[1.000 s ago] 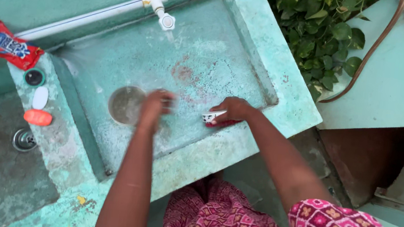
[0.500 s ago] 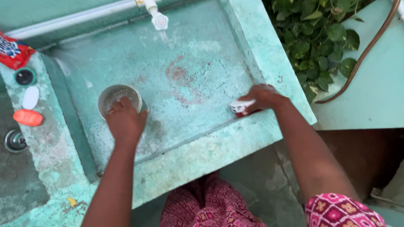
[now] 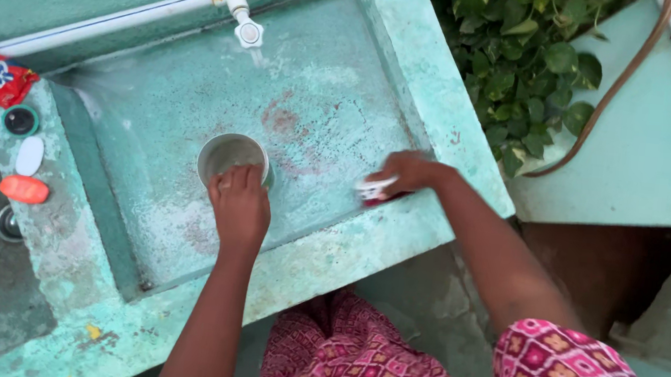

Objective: The person cleans a concrete outdoor sink using a brush and a cloth, scrubbing the surfaces and rinsing them with water from a cup.

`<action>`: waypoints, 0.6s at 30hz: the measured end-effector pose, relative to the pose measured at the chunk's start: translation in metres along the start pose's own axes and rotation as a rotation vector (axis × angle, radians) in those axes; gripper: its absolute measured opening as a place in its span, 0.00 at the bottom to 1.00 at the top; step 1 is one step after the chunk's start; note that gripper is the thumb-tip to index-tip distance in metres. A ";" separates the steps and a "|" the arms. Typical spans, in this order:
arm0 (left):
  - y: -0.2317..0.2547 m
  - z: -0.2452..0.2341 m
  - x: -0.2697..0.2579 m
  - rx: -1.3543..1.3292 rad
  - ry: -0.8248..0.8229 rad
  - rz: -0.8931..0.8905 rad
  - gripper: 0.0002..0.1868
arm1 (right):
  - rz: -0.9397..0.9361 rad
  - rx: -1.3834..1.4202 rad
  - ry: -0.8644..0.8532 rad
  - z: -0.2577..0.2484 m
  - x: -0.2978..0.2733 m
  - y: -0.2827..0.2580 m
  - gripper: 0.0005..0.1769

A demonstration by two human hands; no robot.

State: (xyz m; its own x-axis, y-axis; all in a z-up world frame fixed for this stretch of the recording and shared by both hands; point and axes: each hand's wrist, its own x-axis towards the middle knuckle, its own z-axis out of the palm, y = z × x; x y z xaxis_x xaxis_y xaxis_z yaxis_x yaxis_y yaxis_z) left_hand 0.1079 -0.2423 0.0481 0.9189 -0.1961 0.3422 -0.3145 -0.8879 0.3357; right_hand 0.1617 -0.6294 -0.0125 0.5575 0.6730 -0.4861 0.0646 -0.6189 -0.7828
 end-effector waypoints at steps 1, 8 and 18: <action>0.002 -0.006 -0.007 0.010 0.026 -0.018 0.22 | 0.075 -0.180 0.028 -0.007 -0.007 0.004 0.37; -0.046 0.002 -0.084 0.128 0.099 -0.489 0.27 | -0.256 -0.264 0.252 0.105 0.092 -0.070 0.31; -0.085 -0.028 -0.198 0.465 0.129 -0.860 0.32 | 0.018 -0.412 -0.109 -0.017 0.010 -0.013 0.35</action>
State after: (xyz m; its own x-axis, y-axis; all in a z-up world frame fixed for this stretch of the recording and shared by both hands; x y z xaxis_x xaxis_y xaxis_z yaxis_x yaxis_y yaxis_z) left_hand -0.0543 -0.1167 -0.0238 0.7493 0.6151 0.2454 0.5988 -0.7875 0.1459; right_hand 0.1805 -0.6222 -0.0005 0.4724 0.6858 -0.5536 0.3936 -0.7261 -0.5637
